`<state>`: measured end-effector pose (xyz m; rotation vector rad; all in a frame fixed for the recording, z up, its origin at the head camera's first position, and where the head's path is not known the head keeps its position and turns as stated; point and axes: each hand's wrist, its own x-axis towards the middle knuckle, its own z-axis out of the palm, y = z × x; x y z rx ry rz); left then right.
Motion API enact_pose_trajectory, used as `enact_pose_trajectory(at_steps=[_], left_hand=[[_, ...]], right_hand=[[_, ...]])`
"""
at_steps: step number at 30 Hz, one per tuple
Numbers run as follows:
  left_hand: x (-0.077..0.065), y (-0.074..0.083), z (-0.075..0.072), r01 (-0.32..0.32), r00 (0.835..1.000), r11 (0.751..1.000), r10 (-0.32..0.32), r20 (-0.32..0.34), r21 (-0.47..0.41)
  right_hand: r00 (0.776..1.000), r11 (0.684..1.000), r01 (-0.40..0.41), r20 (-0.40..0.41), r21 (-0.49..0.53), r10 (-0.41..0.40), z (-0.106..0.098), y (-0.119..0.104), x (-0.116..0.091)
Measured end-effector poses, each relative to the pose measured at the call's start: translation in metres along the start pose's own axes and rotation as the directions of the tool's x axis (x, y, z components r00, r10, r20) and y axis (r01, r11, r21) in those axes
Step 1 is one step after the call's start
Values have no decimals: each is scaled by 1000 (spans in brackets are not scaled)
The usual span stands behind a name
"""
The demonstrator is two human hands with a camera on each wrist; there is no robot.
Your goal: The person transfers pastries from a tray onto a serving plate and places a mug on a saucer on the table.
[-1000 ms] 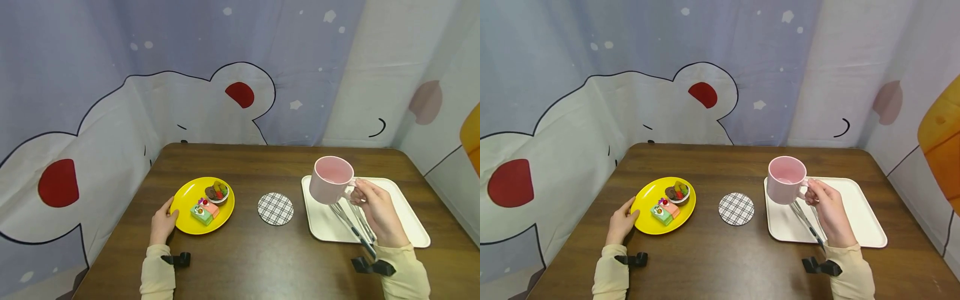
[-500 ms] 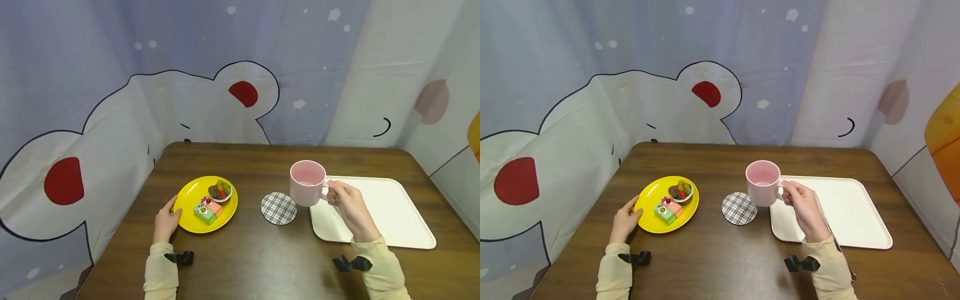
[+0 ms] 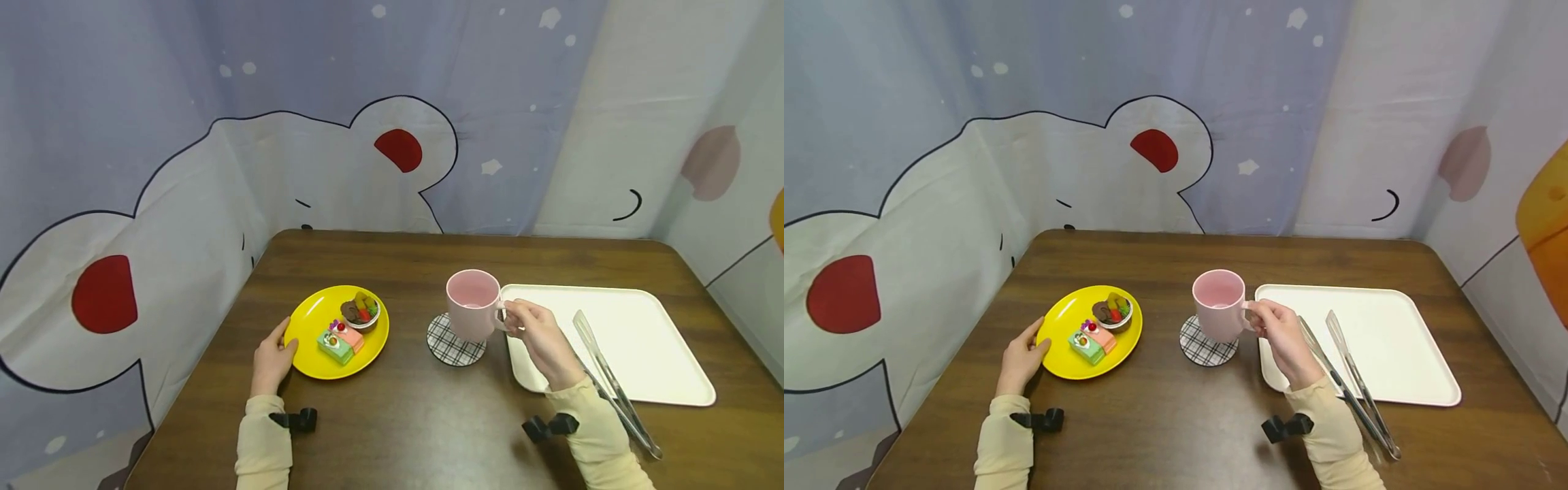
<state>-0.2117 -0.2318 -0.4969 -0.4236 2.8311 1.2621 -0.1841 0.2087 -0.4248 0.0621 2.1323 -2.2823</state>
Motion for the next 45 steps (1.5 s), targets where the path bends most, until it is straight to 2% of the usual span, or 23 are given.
enact_pose_trajectory(at_steps=[4, 11, 23, 27, 31, 38, 45], left_hand=[[0, 2, -1, -3, 1000, 1000, 3, 3, -9], [1, 3, -1, 13, 1000, 1000, -12, 19, -23], [5, 7, -2, -20, 1000, 1000, 20, 3, -4], [5, 8, -1, -25, 1000, 1000, 25, 1, -1], [7, 9, -1, -35, 999, 999, 35, 5, -4], [6, 5, -5, -24, 1000, 1000, 24, 7, -2], [-1, -1, -2, -7, 1000, 1000, 8, 9, -19]], right_hand=[[1000, 1000, -3, -26, 17, 4, 9, 11, 9], [998, 993, 0, -69, 116, 8, 15, 29, 16], [995, 986, -7, -92, 166, 22, 16, 42, 20], [994, 991, -37, -93, 129, 49, 13, 47, 21], [996, 998, -56, -66, 33, 58, 8, 53, 20], [1000, 994, -23, 16, -105, 25, 4, 58, 22], [999, 992, 19, 53, -128, -12, 2, 62, 20]])
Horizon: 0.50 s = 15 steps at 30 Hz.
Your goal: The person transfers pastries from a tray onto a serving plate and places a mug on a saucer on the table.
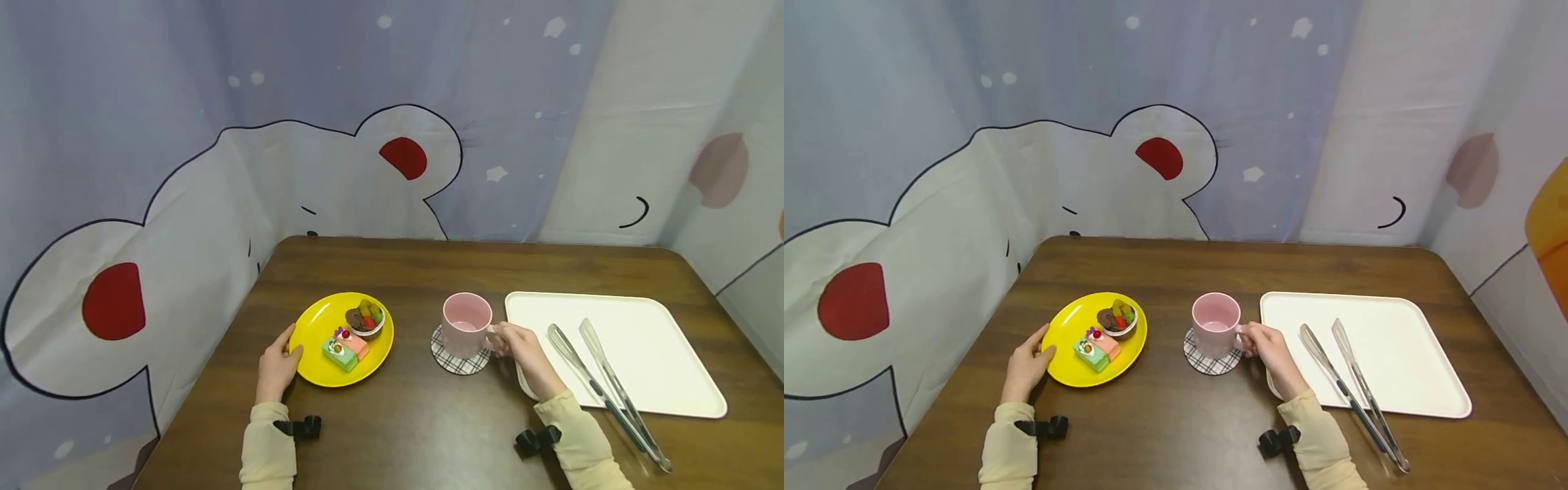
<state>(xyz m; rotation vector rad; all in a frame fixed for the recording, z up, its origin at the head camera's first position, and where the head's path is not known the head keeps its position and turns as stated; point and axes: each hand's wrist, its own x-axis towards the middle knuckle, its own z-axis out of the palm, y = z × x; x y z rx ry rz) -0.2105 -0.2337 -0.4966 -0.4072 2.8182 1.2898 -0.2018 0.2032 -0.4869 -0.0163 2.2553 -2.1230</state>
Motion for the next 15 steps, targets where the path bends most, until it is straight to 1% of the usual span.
enact_pose_trajectory(at_steps=[4, 8, 12, 15], left_hand=[[-2, -2, 4, -2, 1000, 1000, 2, -12, -1], [-1, 0, 6, -9, 1000, 1000, 9, -2, -5], [-2, 1, 3, -3, 1000, 1000, 3, 8, 5], [0, 2, 2, 3, 1000, 1000, -3, 14, 1]], right_hand=[[1000, 1000, 4, 20, -19, -4, -5, 1, 0], [999, 1000, 4, 48, -26, -2, -12, 2, 1], [993, 1000, 13, 114, -22, -10, -15, 5, -1], [990, 999, 28, 140, -25, -24, -15, 4, 0]])
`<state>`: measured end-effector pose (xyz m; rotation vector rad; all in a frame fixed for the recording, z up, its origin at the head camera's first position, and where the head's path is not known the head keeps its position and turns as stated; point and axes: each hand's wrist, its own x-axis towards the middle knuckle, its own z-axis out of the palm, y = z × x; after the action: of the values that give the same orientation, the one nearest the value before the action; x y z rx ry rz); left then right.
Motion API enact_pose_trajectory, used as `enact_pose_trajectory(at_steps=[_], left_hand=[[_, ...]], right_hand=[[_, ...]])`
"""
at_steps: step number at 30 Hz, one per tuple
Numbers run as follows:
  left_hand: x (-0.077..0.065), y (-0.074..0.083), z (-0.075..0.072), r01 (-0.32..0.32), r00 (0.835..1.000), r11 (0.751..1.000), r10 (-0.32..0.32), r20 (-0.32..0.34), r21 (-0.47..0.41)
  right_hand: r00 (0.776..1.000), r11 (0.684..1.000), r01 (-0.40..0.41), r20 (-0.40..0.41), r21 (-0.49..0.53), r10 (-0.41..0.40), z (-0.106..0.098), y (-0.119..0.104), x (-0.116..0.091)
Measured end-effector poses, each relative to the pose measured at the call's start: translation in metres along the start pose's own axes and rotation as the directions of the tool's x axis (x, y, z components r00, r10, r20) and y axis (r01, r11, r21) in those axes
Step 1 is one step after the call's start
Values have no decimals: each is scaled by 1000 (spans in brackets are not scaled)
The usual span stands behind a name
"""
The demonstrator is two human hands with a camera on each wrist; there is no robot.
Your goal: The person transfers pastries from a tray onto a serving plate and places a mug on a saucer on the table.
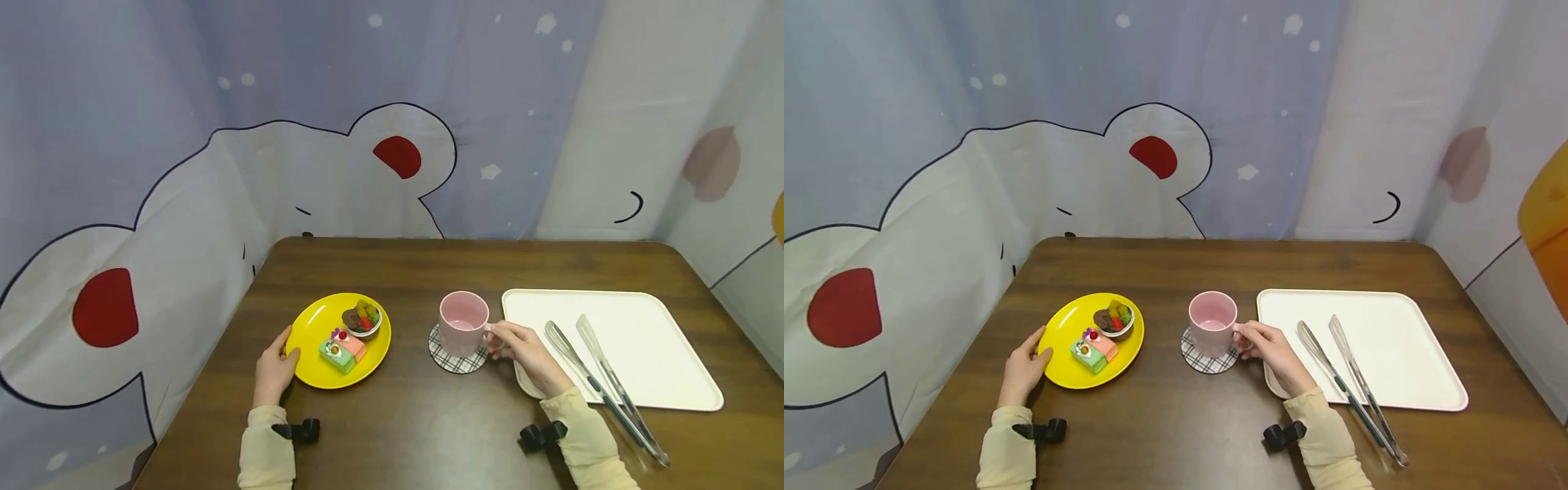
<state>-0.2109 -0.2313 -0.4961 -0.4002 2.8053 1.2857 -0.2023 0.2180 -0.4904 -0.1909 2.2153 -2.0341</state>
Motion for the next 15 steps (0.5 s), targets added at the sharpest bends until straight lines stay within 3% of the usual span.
enact_pose_trajectory(at_steps=[11, 15], left_hand=[[3, -6, -2, -1, 1000, 1000, 1, -14, 14], [3, -9, -4, 6, 999, 1000, -5, -37, 14]], right_hand=[[997, 998, -53, -50, 32, 54, 12, -3, -4], [996, 997, -57, -70, -46, 53, 12, -12, -3]])
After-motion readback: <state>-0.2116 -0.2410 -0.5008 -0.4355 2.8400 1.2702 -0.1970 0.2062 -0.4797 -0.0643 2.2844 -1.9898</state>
